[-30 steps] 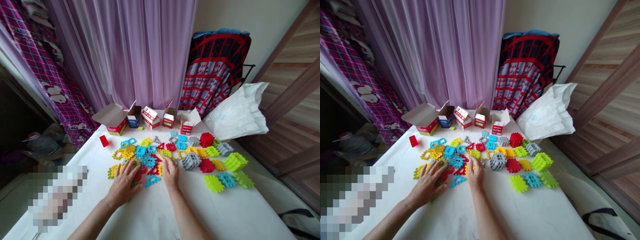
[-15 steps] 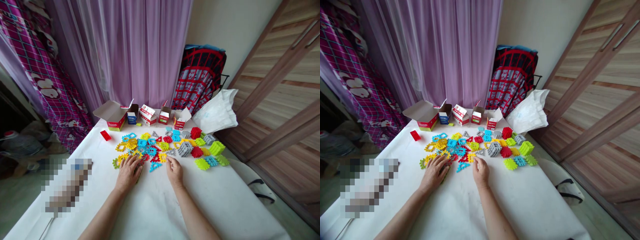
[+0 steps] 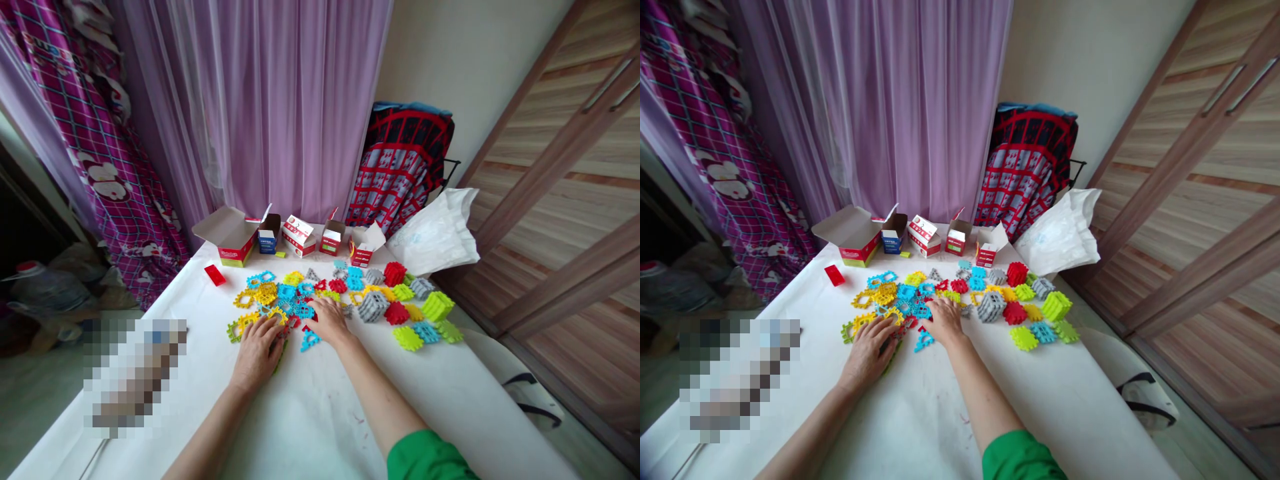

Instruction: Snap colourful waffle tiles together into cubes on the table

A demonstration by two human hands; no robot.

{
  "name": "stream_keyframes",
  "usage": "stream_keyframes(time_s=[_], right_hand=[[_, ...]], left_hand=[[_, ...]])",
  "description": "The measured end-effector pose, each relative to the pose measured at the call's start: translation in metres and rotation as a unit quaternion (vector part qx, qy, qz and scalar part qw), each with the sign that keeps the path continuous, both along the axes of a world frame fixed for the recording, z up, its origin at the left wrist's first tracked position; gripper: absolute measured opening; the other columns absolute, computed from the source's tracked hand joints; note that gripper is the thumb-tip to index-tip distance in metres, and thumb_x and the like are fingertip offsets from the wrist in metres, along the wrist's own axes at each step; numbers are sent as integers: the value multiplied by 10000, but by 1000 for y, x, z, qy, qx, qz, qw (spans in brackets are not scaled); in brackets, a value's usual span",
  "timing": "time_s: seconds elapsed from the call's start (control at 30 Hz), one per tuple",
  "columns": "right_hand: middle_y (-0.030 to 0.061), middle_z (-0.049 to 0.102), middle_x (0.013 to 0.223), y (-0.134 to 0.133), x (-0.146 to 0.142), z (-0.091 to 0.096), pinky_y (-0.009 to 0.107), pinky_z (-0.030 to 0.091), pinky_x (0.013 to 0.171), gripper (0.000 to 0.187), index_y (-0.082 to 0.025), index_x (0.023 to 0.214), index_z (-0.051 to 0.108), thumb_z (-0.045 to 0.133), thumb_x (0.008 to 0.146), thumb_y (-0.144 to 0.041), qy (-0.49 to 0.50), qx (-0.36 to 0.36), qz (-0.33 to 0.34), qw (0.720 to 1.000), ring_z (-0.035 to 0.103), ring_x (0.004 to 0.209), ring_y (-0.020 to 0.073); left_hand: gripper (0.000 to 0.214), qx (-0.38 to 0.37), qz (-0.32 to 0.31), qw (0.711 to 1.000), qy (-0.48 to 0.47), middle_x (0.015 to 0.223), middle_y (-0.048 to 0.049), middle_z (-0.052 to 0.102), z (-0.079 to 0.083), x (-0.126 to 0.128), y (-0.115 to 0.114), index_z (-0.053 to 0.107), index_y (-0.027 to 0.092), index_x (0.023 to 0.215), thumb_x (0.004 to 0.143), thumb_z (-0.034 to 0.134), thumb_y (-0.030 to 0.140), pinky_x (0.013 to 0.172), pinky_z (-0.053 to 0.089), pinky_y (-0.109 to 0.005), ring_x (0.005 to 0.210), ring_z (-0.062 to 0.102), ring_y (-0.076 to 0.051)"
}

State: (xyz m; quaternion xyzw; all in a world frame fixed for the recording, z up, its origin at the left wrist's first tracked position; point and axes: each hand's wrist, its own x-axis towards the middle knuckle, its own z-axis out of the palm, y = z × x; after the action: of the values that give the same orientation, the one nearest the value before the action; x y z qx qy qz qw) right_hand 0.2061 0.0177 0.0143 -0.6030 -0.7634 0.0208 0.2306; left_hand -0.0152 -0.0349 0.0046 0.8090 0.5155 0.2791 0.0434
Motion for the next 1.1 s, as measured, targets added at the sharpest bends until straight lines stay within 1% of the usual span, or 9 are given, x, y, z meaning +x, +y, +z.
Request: stream_keyframes(time_s=[0.13,0.23,0.3,0.43,0.53,0.7,0.83,0.97,1.1], right_hand=[[66,740,1032,-6,5,0,414,440,935,185,-254,943,712,711,771,-321,58,20,0,998,626,1014,262],[69,737,961,-17,10,-3,367,483,835,241,-227,927,699,677,775,-412,239,-5,-7,971,650,909,235],[45,712,831,-27,13,-4,310,489,671,338,-215,916,671,631,780,-522,397,-94,-5,913,643,756,200],[-31,583,607,-42,19,3,213,331,449,436,-223,820,558,593,739,-649,619,-276,32,735,541,530,132],[-38,582,610,-47,26,14,197,284,421,437,-228,788,516,649,684,-631,663,-328,52,671,512,500,111],[-39,619,639,-51,32,22,182,194,407,390,-220,799,559,681,697,-576,648,-380,74,656,449,445,77],[-45,587,581,-52,29,23,183,158,410,426,-198,727,564,632,772,-616,615,-387,51,685,398,416,59],[-19,621,619,-50,30,25,193,233,402,520,-186,734,608,625,743,-705,630,-280,1,724,425,428,66],[43,717,826,-44,36,22,204,354,451,511,-188,841,648,700,661,-663,674,-154,-38,721,565,550,105]], left_hand=[[352,3,1,1000,13,1308,-75,664,0,0,-1,688,288,1206,936,468,339,1065,421,-518,1260,550,-303],[348,26,17,999,12,1340,-76,639,3,1,-2,679,300,1208,934,467,324,1079,404,-533,1268,542,-300],[336,46,24,999,-4,1321,-75,645,6,4,0,675,310,1203,937,469,319,1087,396,-533,1244,558,-286],[331,30,6,997,-74,1181,-87,697,18,20,8,676,295,1204,942,487,366,977,497,-446,1091,638,-251],[341,-22,-25,989,-145,1118,-84,710,31,35,14,696,283,1178,937,501,424,912,529,-384,1025,659,-228],[359,-137,-64,961,-232,972,-64,720,51,52,17,739,243,1045,879,565,510,772,529,-311,855,657,-184],[384,-203,-38,941,-266,792,-32,693,49,53,18,706,204,938,800,631,554,668,509,-276,720,623,-153],[376,-245,4,936,-252,759,-31,706,41,55,13,634,190,882,825,553,553,552,484,-251,594,607,-130],[369,-296,36,932,-206,756,-36,748,39,62,2,625,204,771,856,484,535,460,433,-240,458,577,-116]])
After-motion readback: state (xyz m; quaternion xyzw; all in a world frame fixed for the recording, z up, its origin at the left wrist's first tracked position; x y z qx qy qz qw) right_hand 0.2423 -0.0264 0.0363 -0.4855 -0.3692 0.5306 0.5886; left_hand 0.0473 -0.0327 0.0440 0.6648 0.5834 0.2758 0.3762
